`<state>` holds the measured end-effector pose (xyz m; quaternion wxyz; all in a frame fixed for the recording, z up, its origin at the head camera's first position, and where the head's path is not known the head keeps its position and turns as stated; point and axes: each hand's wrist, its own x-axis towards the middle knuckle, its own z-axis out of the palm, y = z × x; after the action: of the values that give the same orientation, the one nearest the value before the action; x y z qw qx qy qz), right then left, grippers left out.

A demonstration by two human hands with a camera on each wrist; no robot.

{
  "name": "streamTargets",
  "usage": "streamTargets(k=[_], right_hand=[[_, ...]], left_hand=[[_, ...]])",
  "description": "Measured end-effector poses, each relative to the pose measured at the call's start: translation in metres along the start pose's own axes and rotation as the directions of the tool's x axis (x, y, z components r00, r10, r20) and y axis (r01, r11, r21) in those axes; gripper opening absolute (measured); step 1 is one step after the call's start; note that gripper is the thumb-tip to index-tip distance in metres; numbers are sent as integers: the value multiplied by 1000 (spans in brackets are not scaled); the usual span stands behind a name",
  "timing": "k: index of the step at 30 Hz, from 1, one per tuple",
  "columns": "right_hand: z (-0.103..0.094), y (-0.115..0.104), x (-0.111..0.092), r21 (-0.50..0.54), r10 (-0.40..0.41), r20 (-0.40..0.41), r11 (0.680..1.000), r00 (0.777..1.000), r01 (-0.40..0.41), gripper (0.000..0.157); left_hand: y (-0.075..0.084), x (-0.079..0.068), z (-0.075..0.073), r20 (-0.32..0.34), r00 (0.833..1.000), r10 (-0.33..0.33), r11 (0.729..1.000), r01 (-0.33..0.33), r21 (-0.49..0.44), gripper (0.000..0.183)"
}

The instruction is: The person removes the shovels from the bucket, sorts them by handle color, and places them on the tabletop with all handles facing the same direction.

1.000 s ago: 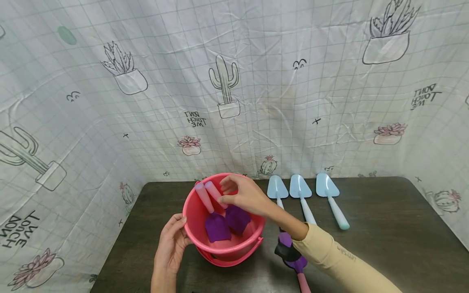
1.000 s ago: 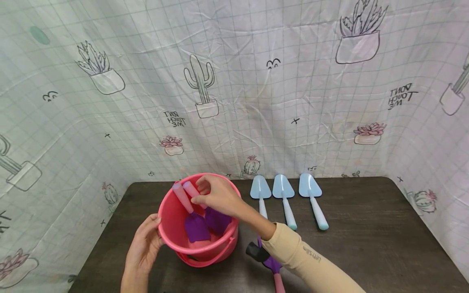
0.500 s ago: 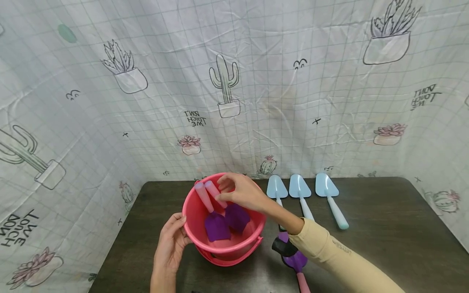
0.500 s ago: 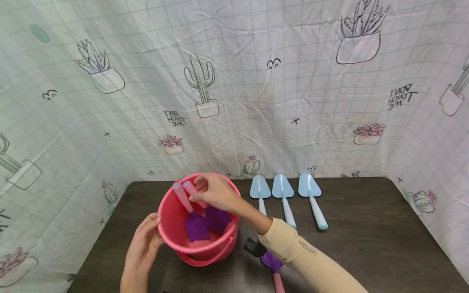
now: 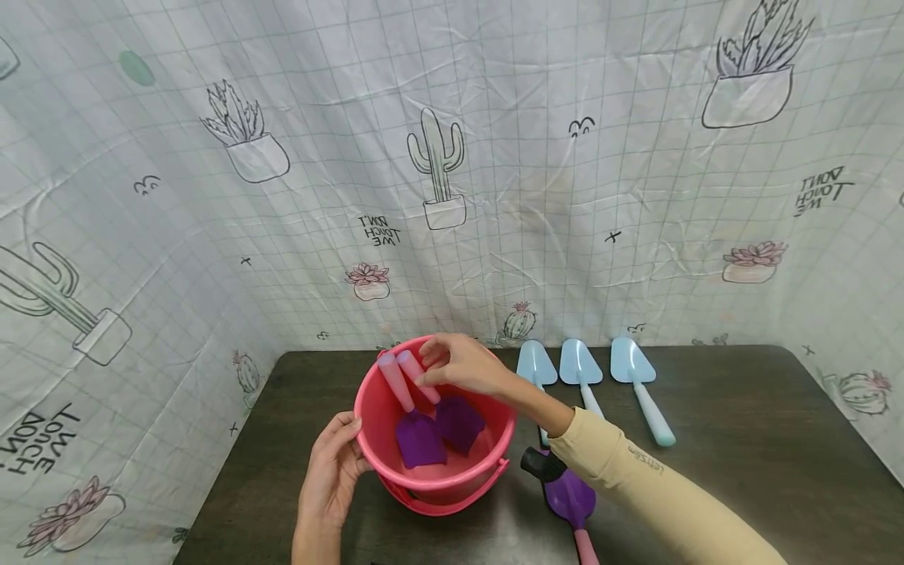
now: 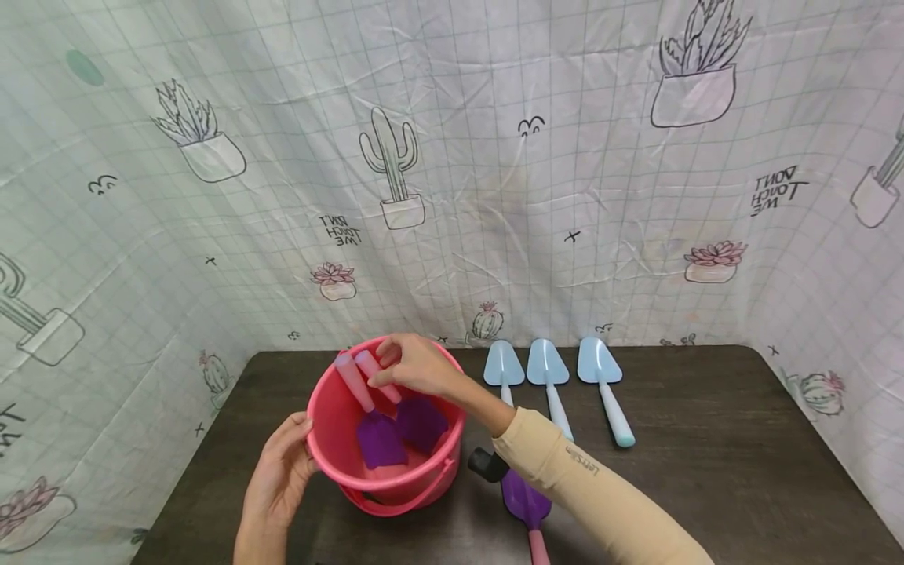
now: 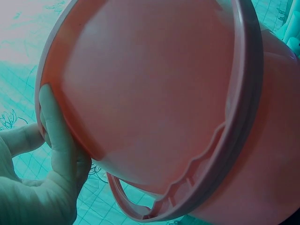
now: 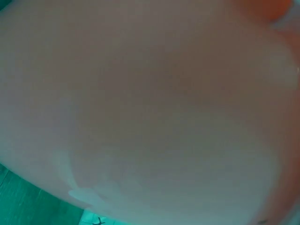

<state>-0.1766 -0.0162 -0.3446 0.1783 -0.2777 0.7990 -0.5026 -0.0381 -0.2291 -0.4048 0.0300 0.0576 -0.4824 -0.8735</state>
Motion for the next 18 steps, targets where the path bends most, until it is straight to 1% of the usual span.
streamTargets(k=[4, 13, 18], right_hand=[[0, 3, 3, -7, 6, 15, 1000, 1000, -6, 51], [0, 10, 8, 13, 15, 53, 1000, 998, -16, 55], [1, 14, 11, 13, 6, 79, 1000, 997, -7, 56]], left_hand=[[0, 0, 0, -3, 1000, -2, 1000, 2, 5, 18], [0, 0, -1, 7, 1000, 6, 1000, -6, 3, 20], [0, 0, -1, 4, 1000, 0, 1000, 0, 7, 19]])
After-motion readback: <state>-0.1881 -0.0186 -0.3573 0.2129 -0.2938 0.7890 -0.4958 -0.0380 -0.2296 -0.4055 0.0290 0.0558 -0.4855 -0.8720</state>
